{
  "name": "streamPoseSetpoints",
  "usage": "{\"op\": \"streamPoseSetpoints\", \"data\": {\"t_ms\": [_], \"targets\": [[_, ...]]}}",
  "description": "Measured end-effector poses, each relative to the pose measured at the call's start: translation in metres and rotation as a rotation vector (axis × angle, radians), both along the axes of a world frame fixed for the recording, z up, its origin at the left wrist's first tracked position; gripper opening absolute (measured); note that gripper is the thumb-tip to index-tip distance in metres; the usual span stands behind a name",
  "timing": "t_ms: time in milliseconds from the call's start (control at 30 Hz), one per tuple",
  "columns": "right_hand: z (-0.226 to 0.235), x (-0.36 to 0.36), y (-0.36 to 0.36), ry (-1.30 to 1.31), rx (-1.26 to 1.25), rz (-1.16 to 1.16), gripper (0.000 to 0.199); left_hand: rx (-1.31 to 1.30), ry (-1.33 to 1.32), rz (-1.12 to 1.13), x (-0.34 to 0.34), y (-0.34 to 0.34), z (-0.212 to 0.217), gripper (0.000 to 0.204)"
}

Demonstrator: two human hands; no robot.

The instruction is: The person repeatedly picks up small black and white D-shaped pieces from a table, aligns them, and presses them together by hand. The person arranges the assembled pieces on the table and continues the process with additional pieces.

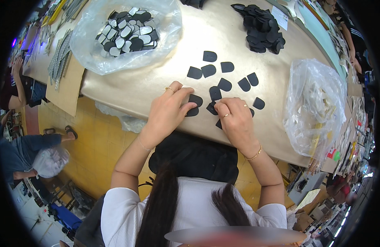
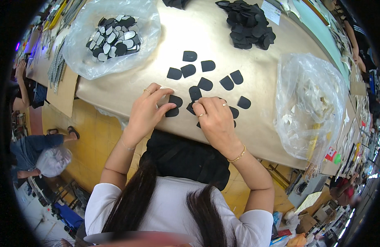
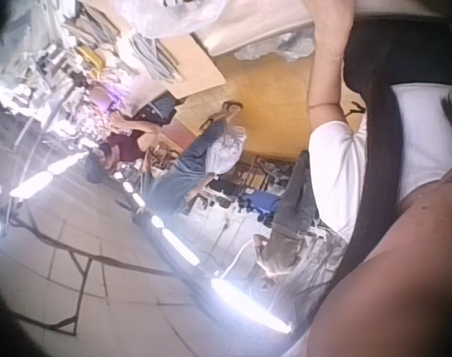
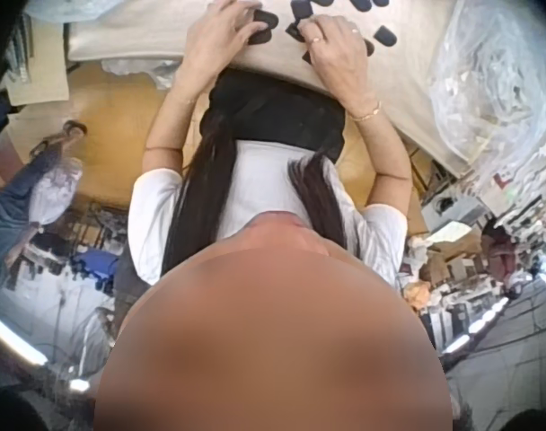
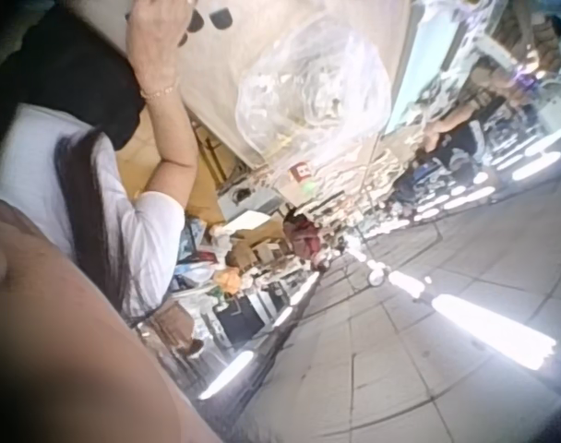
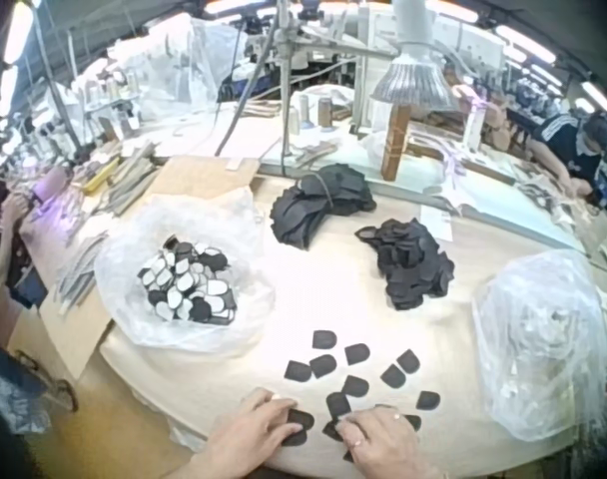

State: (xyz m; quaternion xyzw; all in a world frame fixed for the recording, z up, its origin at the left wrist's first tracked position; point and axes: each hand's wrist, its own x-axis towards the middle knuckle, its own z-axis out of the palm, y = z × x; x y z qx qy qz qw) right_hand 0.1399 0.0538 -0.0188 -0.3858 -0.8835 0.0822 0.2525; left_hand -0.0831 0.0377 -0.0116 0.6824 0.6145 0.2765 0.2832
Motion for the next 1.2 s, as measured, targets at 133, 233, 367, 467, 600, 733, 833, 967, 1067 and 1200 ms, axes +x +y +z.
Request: {"op": "streamPoseSetpoints", "data": {"t_ms": [133,233,367,467,600,733,833,967,1067,1200], "targets": [[0.005,0.002,-0.006,0.005,-0.100,-0.016,0.015,0.050,0.036,-0.048,-0.001,0.005,-0.001,0.024],[0.020,0.001,-0.004,0.104,-0.422,-0.127,0.010,0.020,0.011,-0.037,0.000,0.006,-0.002,0.021],[0.036,-0.006,0.017,0.293,-0.736,-0.228,0.009,0.039,-0.047,-0.003,0.002,0.003,-0.001,0.018],[0.030,-0.026,0.041,0.322,-0.647,-0.135,0.013,0.095,-0.049,0.007,0.002,0.000,-0.003,0.015],[0.022,-0.036,0.044,0.157,-0.380,-0.006,0.025,0.129,-0.087,0.033,0.000,-0.004,-0.008,0.016],[0.019,-0.033,0.033,0.045,-0.321,0.100,0.020,0.194,-0.160,0.051,-0.001,-0.006,-0.014,0.020],[0.015,-0.032,0.029,0.039,-0.332,0.084,0.014,0.163,-0.083,0.070,-0.002,-0.011,-0.012,0.028],[0.015,-0.033,0.024,0.065,-0.395,0.048,0.011,0.074,0.105,0.120,-0.001,-0.016,-0.005,0.038],[0.024,-0.036,0.028,0.159,-0.451,-0.026,0.011,0.054,0.146,0.127,0.003,-0.015,-0.004,0.041],[0.049,-0.023,0.049,0.372,-0.229,-0.272,0.010,-0.001,0.163,0.132,0.003,-0.017,-0.006,0.040]]}}
